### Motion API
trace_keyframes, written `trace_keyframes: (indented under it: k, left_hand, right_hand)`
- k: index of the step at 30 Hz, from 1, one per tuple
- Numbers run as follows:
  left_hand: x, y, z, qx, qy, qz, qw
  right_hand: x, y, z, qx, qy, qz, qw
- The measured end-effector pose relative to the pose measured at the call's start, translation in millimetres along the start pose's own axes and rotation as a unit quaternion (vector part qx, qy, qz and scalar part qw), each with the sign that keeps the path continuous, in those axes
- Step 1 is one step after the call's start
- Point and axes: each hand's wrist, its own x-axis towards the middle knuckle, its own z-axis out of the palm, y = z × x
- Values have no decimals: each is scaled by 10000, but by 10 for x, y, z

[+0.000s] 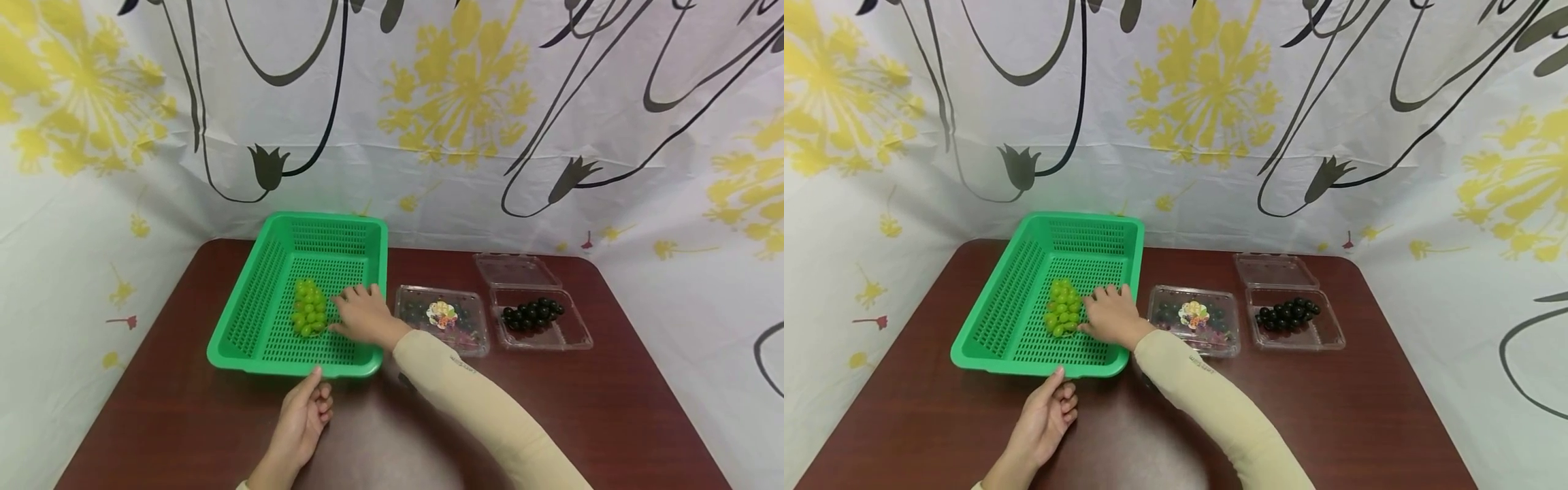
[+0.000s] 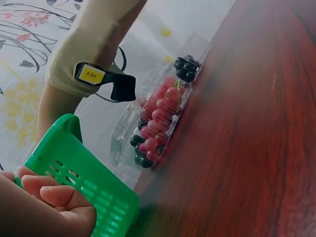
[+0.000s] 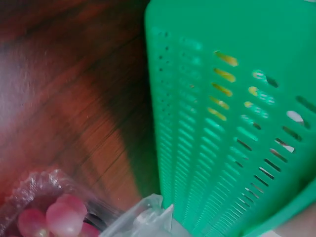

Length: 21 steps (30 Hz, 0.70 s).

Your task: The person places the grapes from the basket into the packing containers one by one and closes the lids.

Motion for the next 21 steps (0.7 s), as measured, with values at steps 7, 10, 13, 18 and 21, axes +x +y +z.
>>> trace_keyframes:
  k: [7, 10, 13, 18, 21]
  left_hand:
    - [25, -29, -18, 110, 1, 100, 9999]
    - [24, -42, -20, 136, 15, 150, 9998]
    - [21, -47, -24, 174, -8, 195, 9997]
    - [37, -45, -31, 227, -23, 283, 9993]
    - [42, -45, -31, 282, 47, 329, 9990]
  right_hand:
    - [118, -26, 57, -877, -429, -78, 9952]
    - [146, -46, 79, -1090, -576, -123, 9923]
    - [167, -62, 93, -1263, -681, -155, 9895]
    - [214, -92, 141, -1494, -606, -228, 9866]
    - [235, -118, 189, -1687, -528, -319, 9837]
